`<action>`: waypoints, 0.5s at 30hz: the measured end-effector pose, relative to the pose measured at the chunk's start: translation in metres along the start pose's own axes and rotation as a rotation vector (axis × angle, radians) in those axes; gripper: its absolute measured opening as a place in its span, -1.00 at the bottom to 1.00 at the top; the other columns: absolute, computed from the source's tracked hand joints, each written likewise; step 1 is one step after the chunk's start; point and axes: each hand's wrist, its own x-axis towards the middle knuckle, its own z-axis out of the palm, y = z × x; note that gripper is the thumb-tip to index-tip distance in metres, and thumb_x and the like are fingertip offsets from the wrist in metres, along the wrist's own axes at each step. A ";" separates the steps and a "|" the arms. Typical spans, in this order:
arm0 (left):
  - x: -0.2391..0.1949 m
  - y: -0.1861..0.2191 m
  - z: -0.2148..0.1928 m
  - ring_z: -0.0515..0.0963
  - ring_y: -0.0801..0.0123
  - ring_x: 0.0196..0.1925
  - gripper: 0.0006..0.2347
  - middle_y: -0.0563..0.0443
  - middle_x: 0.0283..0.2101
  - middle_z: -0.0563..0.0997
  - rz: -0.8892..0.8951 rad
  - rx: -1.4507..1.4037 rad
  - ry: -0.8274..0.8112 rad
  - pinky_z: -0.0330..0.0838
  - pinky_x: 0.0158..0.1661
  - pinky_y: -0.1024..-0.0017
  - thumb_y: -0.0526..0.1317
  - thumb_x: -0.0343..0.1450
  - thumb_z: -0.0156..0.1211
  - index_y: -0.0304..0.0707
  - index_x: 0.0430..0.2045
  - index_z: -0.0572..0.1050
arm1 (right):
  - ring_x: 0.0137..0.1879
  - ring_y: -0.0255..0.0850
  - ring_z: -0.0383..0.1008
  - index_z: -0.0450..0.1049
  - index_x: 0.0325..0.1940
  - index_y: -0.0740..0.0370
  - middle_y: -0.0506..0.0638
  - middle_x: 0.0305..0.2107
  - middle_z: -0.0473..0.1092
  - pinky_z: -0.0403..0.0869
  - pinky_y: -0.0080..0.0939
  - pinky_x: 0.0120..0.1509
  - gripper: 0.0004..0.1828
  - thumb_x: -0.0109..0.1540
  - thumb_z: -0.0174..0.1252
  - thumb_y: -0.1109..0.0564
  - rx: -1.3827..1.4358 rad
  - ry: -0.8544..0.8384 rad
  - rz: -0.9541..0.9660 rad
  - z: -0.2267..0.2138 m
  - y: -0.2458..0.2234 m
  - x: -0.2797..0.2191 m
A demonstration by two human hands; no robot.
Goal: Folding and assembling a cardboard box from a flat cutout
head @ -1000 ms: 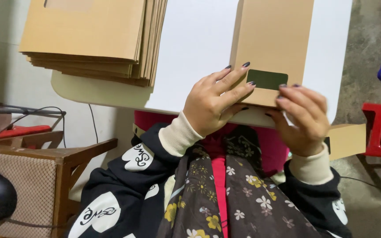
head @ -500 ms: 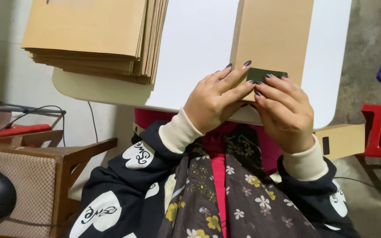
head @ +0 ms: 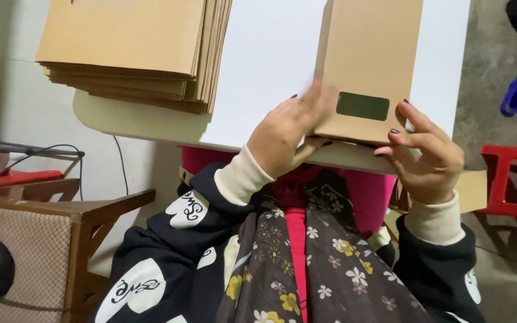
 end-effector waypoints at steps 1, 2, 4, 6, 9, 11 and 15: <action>-0.001 -0.001 0.004 0.59 0.31 -0.17 -0.10 -0.16 0.66 -0.17 0.002 -0.001 0.003 0.64 0.14 0.21 -0.40 0.41 0.50 -0.08 0.59 -0.07 | 0.33 0.28 0.47 0.48 -0.03 0.47 0.61 0.22 0.33 0.58 0.03 0.35 -0.61 0.13 0.47 0.38 -0.003 -0.001 -0.002 0.003 -0.002 -0.003; -0.004 -0.002 0.007 0.64 0.19 -0.04 -0.01 -0.21 0.63 -0.11 -0.088 0.042 0.025 0.42 0.33 -0.01 -0.31 0.33 0.53 -0.26 0.55 -0.19 | 0.43 0.25 0.38 0.43 0.01 0.43 0.58 0.30 0.26 0.48 0.08 0.51 -0.64 0.17 0.34 0.47 0.090 0.013 0.070 0.008 -0.004 -0.005; -0.008 -0.003 0.008 0.70 0.07 0.09 0.10 -0.27 0.61 -0.05 -0.180 0.086 0.049 0.21 0.51 -0.23 -0.22 0.25 0.57 -0.43 0.52 -0.31 | 0.52 0.23 0.29 0.37 0.04 0.40 0.55 0.37 0.19 0.38 0.12 0.66 -0.64 0.22 0.21 0.56 0.184 0.022 0.142 0.018 -0.008 -0.007; -0.009 -0.001 0.003 0.39 0.03 0.57 -0.21 -0.19 0.57 0.13 -0.126 0.037 0.059 0.16 0.50 -0.29 -0.18 0.42 0.36 -0.33 0.51 -0.04 | 0.47 0.25 0.31 0.33 -0.01 0.51 0.65 0.32 0.19 0.40 0.07 0.58 -0.67 0.21 0.25 0.54 0.166 0.099 0.155 0.027 -0.014 -0.007; 0.004 0.018 -0.025 0.42 -0.16 0.55 -0.39 -0.26 0.52 0.22 0.065 -0.071 0.242 0.39 0.45 0.05 -0.34 0.56 0.33 -0.34 0.46 0.09 | 0.50 0.19 0.30 0.35 -0.03 0.45 0.60 0.35 0.19 0.47 0.01 0.51 -0.72 0.22 0.21 0.49 0.301 0.154 0.243 0.044 -0.030 -0.008; 0.016 0.029 -0.033 0.50 -0.07 0.43 -0.48 -0.24 0.38 0.39 0.137 -0.052 0.297 0.37 0.40 0.10 -0.22 0.52 0.41 -0.35 0.30 0.26 | 0.50 0.18 0.30 0.31 0.00 0.40 0.62 0.37 0.15 0.49 -0.11 0.39 -0.72 0.25 0.17 0.45 0.388 0.147 0.306 0.055 -0.042 -0.004; 0.033 0.044 -0.050 0.53 0.03 0.24 -0.70 -0.11 0.19 0.59 0.249 -0.010 0.347 0.44 0.31 0.16 -0.12 0.53 0.34 -0.28 0.06 0.54 | 0.12 -0.14 0.42 0.26 0.17 0.36 0.14 0.00 0.29 0.45 -0.21 0.24 -0.57 0.27 0.22 0.33 0.265 0.141 0.417 0.068 -0.022 -0.029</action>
